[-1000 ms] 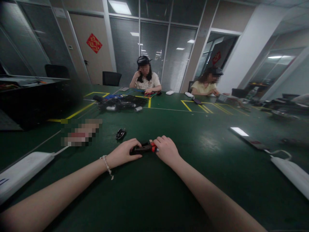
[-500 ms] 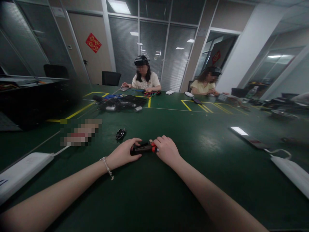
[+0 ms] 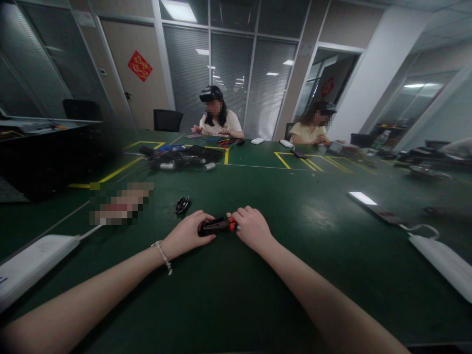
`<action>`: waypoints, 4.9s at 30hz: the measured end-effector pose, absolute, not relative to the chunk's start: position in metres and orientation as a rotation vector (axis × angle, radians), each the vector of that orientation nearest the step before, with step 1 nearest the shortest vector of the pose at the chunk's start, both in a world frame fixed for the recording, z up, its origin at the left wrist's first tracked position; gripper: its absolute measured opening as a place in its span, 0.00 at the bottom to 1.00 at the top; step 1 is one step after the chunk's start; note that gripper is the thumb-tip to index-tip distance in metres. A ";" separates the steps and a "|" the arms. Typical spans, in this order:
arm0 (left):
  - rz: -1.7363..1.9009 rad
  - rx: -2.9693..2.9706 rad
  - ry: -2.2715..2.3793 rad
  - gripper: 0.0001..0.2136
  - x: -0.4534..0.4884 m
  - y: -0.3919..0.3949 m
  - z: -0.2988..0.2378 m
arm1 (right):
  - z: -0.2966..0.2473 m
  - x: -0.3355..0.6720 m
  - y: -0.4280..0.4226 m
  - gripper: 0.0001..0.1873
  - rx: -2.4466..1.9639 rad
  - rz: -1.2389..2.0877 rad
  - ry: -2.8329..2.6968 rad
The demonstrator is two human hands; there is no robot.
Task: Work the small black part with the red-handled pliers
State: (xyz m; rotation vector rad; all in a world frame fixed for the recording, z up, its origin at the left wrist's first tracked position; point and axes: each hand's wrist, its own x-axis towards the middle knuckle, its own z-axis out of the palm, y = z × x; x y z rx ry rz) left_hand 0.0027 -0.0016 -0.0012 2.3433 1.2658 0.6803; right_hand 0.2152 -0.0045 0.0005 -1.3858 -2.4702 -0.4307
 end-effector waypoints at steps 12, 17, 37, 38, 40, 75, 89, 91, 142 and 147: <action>0.681 2.270 1.219 0.16 0.000 -0.002 0.002 | 0.002 0.215 -0.006 0.11 -1.398 -0.417 -2.462; 0.668 2.287 1.200 0.15 0.000 -0.001 0.000 | 0.002 0.214 -0.006 0.11 -1.393 -0.441 -2.472; 0.678 2.299 1.258 0.13 0.002 -0.003 0.003 | 0.004 0.214 -0.008 0.11 -1.415 -0.465 -2.464; 0.683 2.303 1.264 0.13 0.002 -0.003 0.003 | 0.004 0.214 -0.008 0.11 -1.411 -0.464 -2.463; 0.682 2.300 1.279 0.13 0.002 -0.002 0.002 | 0.004 0.213 -0.008 0.11 -1.402 -0.460 -2.465; 0.595 2.401 1.274 0.14 0.000 -0.001 0.002 | 0.001 0.217 -0.007 0.13 -1.376 -0.459 -2.473; 0.576 2.412 1.303 0.15 0.001 -0.001 0.004 | 0.000 0.221 -0.006 0.13 -1.344 -0.326 -2.397; 0.581 2.423 1.303 0.15 0.000 -0.001 0.003 | -0.001 0.223 -0.005 0.12 -1.357 -0.315 -2.390; 0.618 2.410 1.182 0.18 0.003 -0.002 0.003 | 0.005 0.218 -0.007 0.10 -1.434 -0.383 -2.461; 0.608 2.384 1.163 0.18 0.003 -0.002 0.004 | 0.004 0.218 -0.007 0.10 -1.413 -0.384 -2.466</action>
